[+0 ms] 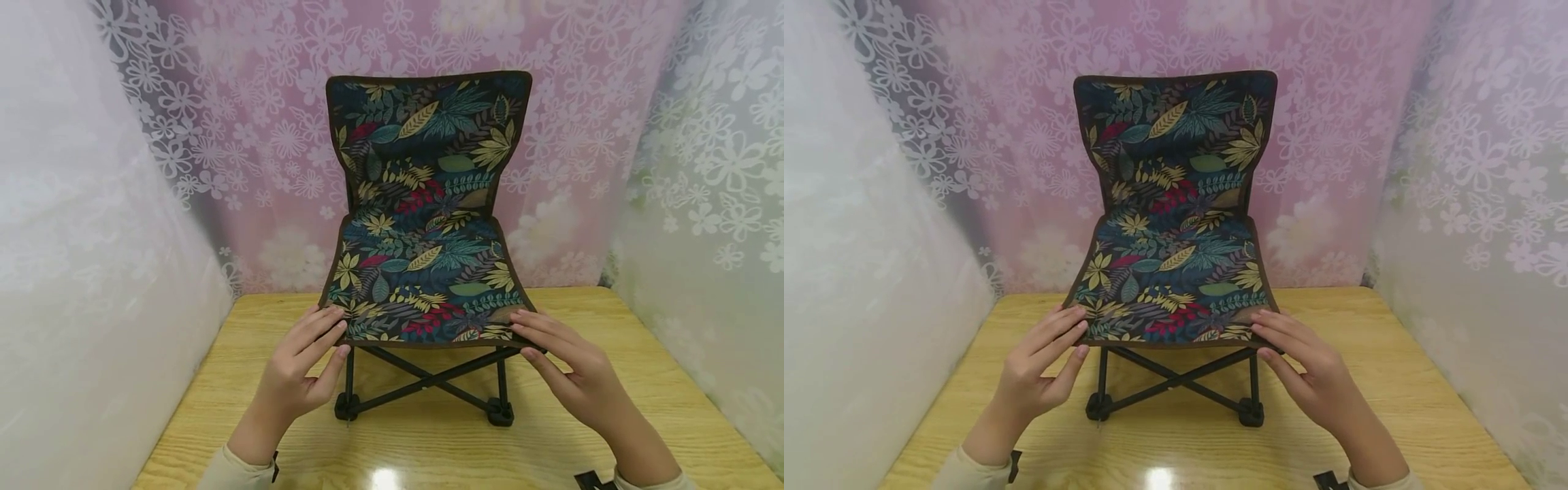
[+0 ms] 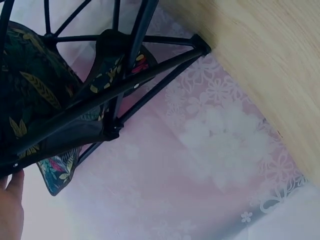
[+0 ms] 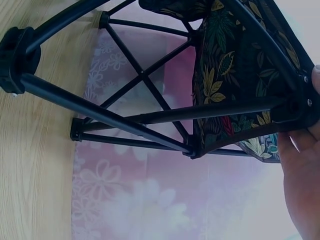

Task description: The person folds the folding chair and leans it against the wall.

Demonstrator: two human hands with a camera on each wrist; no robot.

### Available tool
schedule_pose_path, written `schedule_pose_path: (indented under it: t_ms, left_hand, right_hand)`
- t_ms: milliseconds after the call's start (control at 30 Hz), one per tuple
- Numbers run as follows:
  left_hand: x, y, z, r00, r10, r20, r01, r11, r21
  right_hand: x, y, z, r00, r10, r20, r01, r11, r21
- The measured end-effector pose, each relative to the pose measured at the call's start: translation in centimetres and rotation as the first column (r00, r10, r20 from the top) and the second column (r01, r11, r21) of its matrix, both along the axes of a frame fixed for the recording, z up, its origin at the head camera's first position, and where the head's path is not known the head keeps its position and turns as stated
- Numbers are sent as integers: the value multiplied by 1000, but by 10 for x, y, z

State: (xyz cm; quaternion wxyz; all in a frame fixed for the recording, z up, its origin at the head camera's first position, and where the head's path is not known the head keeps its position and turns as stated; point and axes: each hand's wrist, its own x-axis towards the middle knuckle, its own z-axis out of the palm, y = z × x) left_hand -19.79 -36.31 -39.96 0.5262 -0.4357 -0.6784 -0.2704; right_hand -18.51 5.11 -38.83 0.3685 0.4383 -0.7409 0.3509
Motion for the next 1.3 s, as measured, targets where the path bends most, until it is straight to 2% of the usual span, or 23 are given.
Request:
schedule_pose_path:
  t_ms: [200, 433, 900, 1300]
  left_hand:
    - [1, -3, 2, 999, 31, -19, -31, 999, -17]
    - [3, -5, 3, 998, 56, -9, -57, 998, -40]
    - [6, -6, 3, 996, 81, -21, -82, 995, -63]
    - [6, -5, 2, 996, 86, 7, -86, 995, -58]
  right_hand:
    - [2, 1, 0, 1000, -6, -2, 6, 1000, 3]
    - [3, 1, 1, 1000, -6, -15, 6, 1000, -1]
    - [3, 0, 1, 1000, -2, -24, 1, 1000, -4]
    - [4, 3, -1, 1000, -17, -7, 17, 1000, 9]
